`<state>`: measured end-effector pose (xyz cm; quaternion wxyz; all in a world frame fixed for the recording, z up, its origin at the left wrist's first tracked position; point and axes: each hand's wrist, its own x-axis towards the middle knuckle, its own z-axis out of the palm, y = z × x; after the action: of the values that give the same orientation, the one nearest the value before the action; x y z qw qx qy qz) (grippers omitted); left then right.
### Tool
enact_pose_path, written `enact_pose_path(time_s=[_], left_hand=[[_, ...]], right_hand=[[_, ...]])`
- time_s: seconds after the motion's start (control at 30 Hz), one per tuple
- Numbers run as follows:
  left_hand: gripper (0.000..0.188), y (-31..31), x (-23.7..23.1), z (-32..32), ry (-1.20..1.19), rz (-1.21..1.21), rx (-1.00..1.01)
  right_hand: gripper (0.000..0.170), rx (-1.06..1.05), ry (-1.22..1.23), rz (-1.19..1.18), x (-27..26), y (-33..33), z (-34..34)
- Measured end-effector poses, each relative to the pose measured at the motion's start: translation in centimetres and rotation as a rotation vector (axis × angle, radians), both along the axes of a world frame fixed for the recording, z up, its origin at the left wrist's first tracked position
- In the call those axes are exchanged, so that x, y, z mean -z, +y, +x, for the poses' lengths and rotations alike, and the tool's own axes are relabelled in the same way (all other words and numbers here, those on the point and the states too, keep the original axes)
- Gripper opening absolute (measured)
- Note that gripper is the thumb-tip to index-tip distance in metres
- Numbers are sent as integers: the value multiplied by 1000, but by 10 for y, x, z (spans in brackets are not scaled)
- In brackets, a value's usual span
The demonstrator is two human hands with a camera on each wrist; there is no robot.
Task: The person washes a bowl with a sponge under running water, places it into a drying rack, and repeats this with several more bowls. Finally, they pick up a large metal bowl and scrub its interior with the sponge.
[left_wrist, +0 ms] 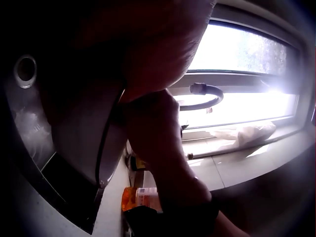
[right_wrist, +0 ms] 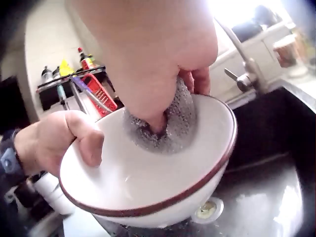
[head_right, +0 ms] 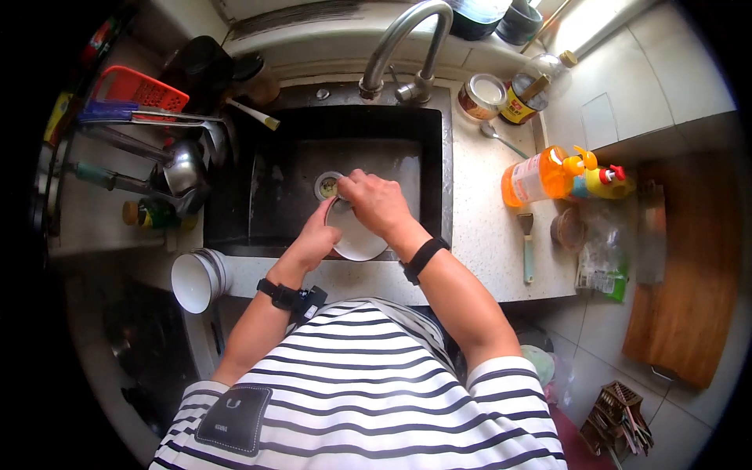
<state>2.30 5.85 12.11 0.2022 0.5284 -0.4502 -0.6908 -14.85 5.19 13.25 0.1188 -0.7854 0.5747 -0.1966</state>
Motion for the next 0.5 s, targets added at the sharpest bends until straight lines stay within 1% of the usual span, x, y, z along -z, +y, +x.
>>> enact_pose_path(time_s=[0.03,0.07,0.1,0.13,0.17,0.2,0.27,0.33,0.37,0.47,0.5], left_hand=[[76,-1,0,1,-1,-14,-35],[76,-3,0,4,-2,-27,-72],[72,-7,15,6,89,-120,-178],[72,-11,12,4,67,-185,-218],[73,-15,7,0,43,-248,-261],[73,-16,5,-2,20,-312,-298],[76,-19,10,-3,124,-261,-442],[76,-20,14,-3,211,-236,-563],[75,-19,16,-3,217,-249,-577],[75,-16,17,4,188,-310,-455],[75,-12,20,6,170,-312,-399]], right_hand=[[29,107,-122,-15,10,0,-3],[27,277,-219,105,17,1,-3],[26,443,-317,226,25,2,-1],[25,607,-415,350,38,3,1],[25,584,-608,470,89,2,0],[25,702,-887,769,52,9,14],[24,745,-1160,1042,34,19,33],[23,762,-1373,1217,14,25,45],[31,734,-1364,1256,18,25,46],[37,721,-1052,1053,29,16,35],[42,513,-681,852,59,6,13]])
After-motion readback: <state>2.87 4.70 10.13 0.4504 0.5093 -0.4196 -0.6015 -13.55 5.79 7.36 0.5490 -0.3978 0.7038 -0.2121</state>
